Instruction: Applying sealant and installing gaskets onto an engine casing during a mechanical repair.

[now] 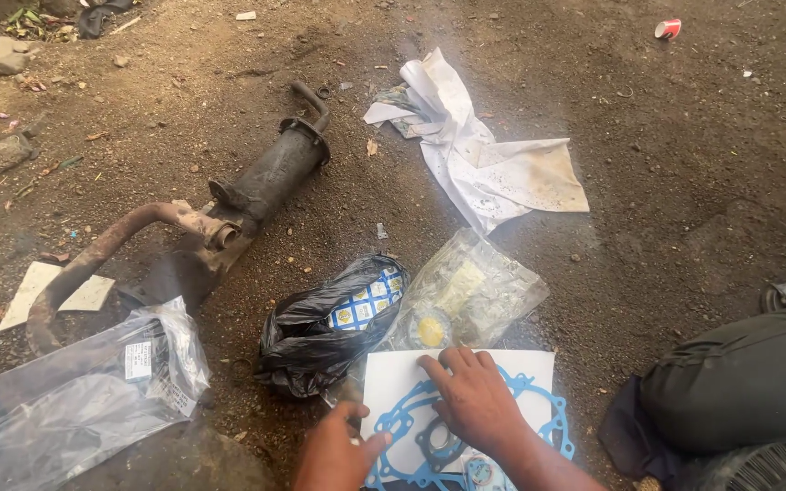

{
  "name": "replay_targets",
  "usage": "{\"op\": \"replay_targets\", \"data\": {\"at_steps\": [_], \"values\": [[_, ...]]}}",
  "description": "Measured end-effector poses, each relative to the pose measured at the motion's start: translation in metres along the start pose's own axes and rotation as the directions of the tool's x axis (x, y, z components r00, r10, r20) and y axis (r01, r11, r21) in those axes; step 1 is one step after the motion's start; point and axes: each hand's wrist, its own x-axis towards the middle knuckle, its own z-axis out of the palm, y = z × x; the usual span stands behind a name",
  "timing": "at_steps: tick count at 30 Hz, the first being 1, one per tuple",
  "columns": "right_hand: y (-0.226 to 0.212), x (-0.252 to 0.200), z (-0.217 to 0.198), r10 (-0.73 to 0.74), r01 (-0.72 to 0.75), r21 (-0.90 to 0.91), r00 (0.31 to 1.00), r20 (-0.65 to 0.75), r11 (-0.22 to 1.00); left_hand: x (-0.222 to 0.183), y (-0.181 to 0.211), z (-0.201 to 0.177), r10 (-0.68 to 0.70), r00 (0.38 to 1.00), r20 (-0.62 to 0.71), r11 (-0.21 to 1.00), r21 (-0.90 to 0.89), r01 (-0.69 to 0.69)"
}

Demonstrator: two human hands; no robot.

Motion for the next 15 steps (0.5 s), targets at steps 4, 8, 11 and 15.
{"op": "replay_targets", "data": {"at_steps": [4, 8, 11, 15], "values": [[0.006, 0.002, 0.006, -0.024, 0.025, -0.028, 0.999, 0.035, 0.999, 0.002, -0.001, 0.027, -0.074, 0.992, 0.098, 0.891, 0.454, 0.022], [0.015, -0.001, 0.011, -0.020, 0.028, -0.096, 0.997, 0.077, 0.995, -0.013, 0.008, 0.042, -0.125, 0.988, 0.094, 0.871, 0.487, 0.064], [0.021, -0.003, 0.018, -0.044, 0.045, -0.061, 0.999, 0.027, 0.997, -0.020, 0.011, 0.047, -0.170, 0.985, 0.016, 0.855, 0.500, 0.139], [0.023, -0.009, 0.016, -0.012, 0.013, 0.039, 1.000, -0.025, 0.999, -0.021, 0.007, 0.058, -0.121, 0.990, -0.072, 0.831, 0.538, 0.141]]}}
